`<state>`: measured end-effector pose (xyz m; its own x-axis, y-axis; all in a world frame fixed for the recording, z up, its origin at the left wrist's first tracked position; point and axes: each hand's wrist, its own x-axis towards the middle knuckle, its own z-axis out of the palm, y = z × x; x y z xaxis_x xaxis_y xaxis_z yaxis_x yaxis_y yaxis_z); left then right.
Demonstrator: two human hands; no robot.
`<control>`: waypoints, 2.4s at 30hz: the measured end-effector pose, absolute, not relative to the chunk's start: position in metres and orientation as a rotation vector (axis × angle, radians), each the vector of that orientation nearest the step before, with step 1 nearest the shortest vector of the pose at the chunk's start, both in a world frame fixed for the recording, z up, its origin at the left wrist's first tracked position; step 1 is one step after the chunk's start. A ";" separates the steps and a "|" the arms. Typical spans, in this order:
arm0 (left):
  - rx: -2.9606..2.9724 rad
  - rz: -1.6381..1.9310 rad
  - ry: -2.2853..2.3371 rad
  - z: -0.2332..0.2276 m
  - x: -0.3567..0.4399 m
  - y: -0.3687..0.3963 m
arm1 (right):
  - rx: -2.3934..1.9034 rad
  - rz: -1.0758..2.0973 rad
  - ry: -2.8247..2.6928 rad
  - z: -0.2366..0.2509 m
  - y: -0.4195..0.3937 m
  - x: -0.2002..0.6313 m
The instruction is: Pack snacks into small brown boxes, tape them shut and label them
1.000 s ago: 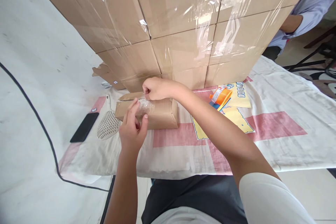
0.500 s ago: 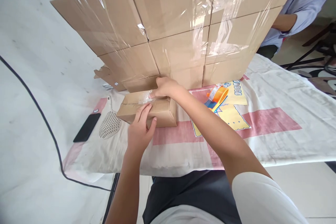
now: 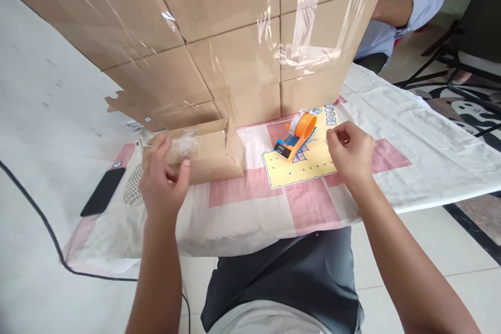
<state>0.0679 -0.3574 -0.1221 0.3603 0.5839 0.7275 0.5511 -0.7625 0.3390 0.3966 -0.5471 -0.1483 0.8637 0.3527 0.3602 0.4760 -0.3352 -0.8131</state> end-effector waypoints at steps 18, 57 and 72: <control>2.715 1.225 1.242 -0.082 0.101 -0.342 | -2.364 0.031 -0.873 -0.205 -0.560 0.414; 2.867 1.030 0.594 -0.131 0.107 -0.491 | -1.088 0.927 -1.405 -0.130 -0.580 0.281; 2.188 1.206 0.792 -0.148 0.097 -0.477 | -1.597 0.629 -1.173 -0.152 -0.591 0.291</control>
<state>0.0973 -0.4768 -0.1478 0.4340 0.6999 0.5673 0.2419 -0.6971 0.6750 0.2915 -0.5915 -0.1519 0.3908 0.9086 0.1474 0.3795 -0.0132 -0.9251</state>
